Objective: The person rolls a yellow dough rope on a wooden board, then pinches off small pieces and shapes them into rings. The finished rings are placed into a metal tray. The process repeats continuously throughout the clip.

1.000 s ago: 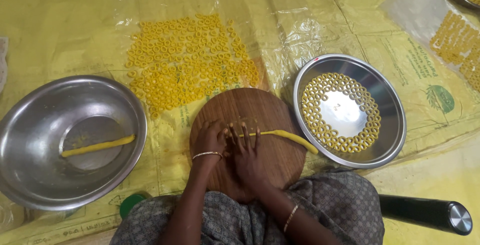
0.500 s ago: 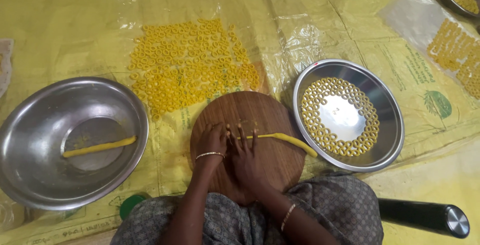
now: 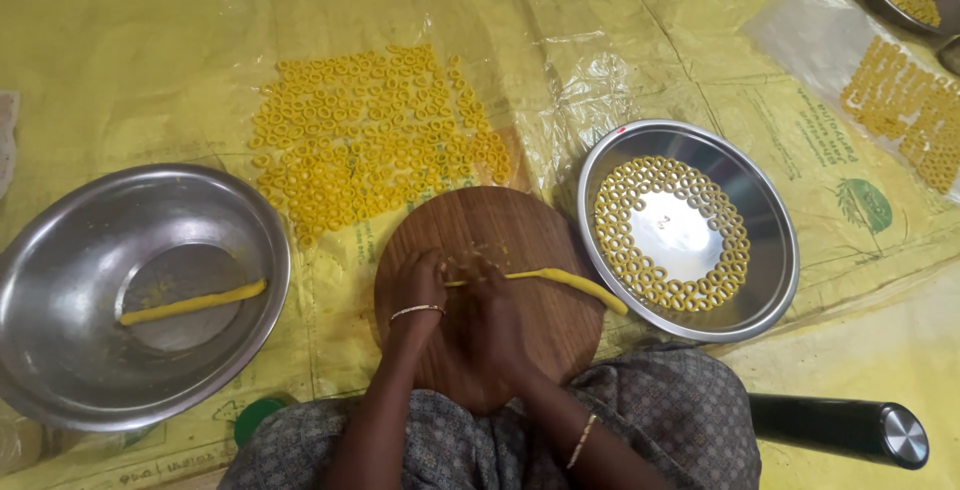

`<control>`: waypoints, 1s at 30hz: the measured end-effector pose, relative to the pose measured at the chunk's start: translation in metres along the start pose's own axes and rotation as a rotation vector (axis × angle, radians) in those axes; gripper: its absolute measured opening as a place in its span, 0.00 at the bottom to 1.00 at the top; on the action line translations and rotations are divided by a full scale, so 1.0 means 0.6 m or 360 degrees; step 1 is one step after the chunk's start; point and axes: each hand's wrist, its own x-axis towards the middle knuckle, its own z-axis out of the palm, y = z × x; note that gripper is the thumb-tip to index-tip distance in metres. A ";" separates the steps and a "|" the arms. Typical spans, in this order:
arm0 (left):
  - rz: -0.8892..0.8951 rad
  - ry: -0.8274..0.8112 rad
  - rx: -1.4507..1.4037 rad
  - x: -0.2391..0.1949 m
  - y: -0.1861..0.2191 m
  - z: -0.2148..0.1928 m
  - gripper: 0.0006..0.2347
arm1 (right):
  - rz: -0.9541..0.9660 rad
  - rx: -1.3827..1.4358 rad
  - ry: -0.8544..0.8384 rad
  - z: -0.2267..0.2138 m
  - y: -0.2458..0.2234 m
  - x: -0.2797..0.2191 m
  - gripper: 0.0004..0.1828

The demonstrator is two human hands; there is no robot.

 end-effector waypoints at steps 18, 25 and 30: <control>-0.0383 -0.0399 -0.0243 -0.018 -0.003 0.099 0.08 | 0.0812 0.1385 -0.0196 -0.008 0.174 -0.060 0.15; -0.0890 -0.0590 -0.1294 -0.013 -0.010 0.127 0.10 | 0.1178 0.1709 -0.0260 -0.061 0.065 -0.026 0.08; -0.1096 -0.0706 -0.1314 -0.010 0.033 0.087 0.14 | 0.1390 0.1830 -0.0231 -0.081 0.050 -0.017 0.06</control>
